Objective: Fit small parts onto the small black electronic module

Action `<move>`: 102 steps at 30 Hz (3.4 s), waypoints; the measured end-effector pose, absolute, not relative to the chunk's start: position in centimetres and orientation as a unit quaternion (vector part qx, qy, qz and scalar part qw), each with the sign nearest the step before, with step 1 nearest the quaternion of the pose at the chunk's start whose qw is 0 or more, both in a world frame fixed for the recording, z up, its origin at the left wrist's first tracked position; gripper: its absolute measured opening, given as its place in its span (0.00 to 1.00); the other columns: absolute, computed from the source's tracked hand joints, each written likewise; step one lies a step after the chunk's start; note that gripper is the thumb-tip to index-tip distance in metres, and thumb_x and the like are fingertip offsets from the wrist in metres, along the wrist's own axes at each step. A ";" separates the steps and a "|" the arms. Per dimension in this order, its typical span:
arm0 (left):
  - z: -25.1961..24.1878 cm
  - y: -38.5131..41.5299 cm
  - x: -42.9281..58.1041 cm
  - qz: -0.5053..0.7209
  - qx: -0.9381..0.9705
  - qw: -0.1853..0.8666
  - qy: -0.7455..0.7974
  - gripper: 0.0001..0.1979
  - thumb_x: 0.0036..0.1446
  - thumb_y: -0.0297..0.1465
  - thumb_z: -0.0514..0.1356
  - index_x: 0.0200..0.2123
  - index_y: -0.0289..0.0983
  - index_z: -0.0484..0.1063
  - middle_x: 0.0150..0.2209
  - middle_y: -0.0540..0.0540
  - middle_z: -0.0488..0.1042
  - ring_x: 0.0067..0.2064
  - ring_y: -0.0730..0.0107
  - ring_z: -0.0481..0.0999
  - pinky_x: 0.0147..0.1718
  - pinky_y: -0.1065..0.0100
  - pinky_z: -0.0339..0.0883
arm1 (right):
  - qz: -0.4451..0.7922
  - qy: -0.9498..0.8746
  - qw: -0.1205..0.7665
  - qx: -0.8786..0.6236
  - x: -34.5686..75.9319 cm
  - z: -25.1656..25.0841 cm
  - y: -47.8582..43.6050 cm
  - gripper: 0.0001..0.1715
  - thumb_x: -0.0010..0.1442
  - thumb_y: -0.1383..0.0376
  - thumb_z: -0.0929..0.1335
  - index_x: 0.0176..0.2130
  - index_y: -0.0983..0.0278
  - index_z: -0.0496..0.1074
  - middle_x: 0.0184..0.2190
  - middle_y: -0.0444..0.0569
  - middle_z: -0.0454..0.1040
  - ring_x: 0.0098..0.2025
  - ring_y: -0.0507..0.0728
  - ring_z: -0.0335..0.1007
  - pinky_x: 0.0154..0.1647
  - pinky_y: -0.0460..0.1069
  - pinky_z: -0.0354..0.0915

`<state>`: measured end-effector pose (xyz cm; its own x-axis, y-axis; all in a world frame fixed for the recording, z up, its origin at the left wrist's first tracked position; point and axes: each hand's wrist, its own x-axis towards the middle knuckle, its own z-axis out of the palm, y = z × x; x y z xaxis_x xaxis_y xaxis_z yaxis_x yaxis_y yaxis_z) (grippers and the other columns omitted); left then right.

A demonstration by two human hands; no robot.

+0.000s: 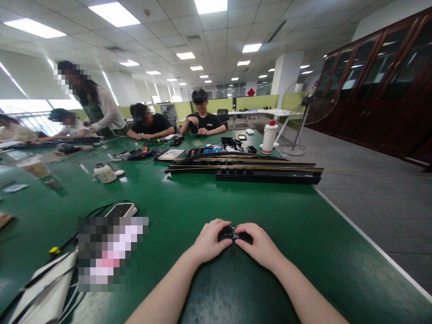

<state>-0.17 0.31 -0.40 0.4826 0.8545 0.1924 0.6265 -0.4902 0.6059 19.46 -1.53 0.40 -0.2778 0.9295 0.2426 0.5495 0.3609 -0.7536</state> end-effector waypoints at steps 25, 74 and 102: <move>0.0 0.2 0.1 0.236 0.821 0.233 0.464 0.21 0.53 0.32 0.61 0.52 0.40 0.66 0.48 0.44 0.70 0.50 0.59 0.67 0.50 0.60 0.61 | 0.456 -0.562 0.492 -0.484 20.3 -0.3 -0.4 0.18 0.47 0.57 0.72 0.37 0.63 0.72 0.35 0.49 0.78 0.39 0.58 0.74 0.46 0.55 0.67; 0.0 0.2 0.1 0.238 0.824 0.227 0.462 0.21 0.54 0.33 0.60 0.52 0.40 0.66 0.48 0.45 0.70 0.49 0.60 0.68 0.49 0.61 0.61 | 0.558 -0.285 0.647 -0.434 21.2 0.1 0.1 0.18 0.42 0.59 0.74 0.35 0.60 0.73 0.34 0.46 0.78 0.42 0.58 0.73 0.42 0.51 0.68; 0.0 0.2 0.1 0.237 0.824 0.223 0.463 0.21 0.53 0.33 0.60 0.52 0.40 0.66 0.48 0.45 0.71 0.49 0.60 0.68 0.49 0.60 0.61 | 0.594 -0.235 0.656 -0.403 21.6 0.0 0.3 0.16 0.42 0.62 0.75 0.34 0.60 0.75 0.32 0.44 0.78 0.38 0.54 0.74 0.38 0.47 0.69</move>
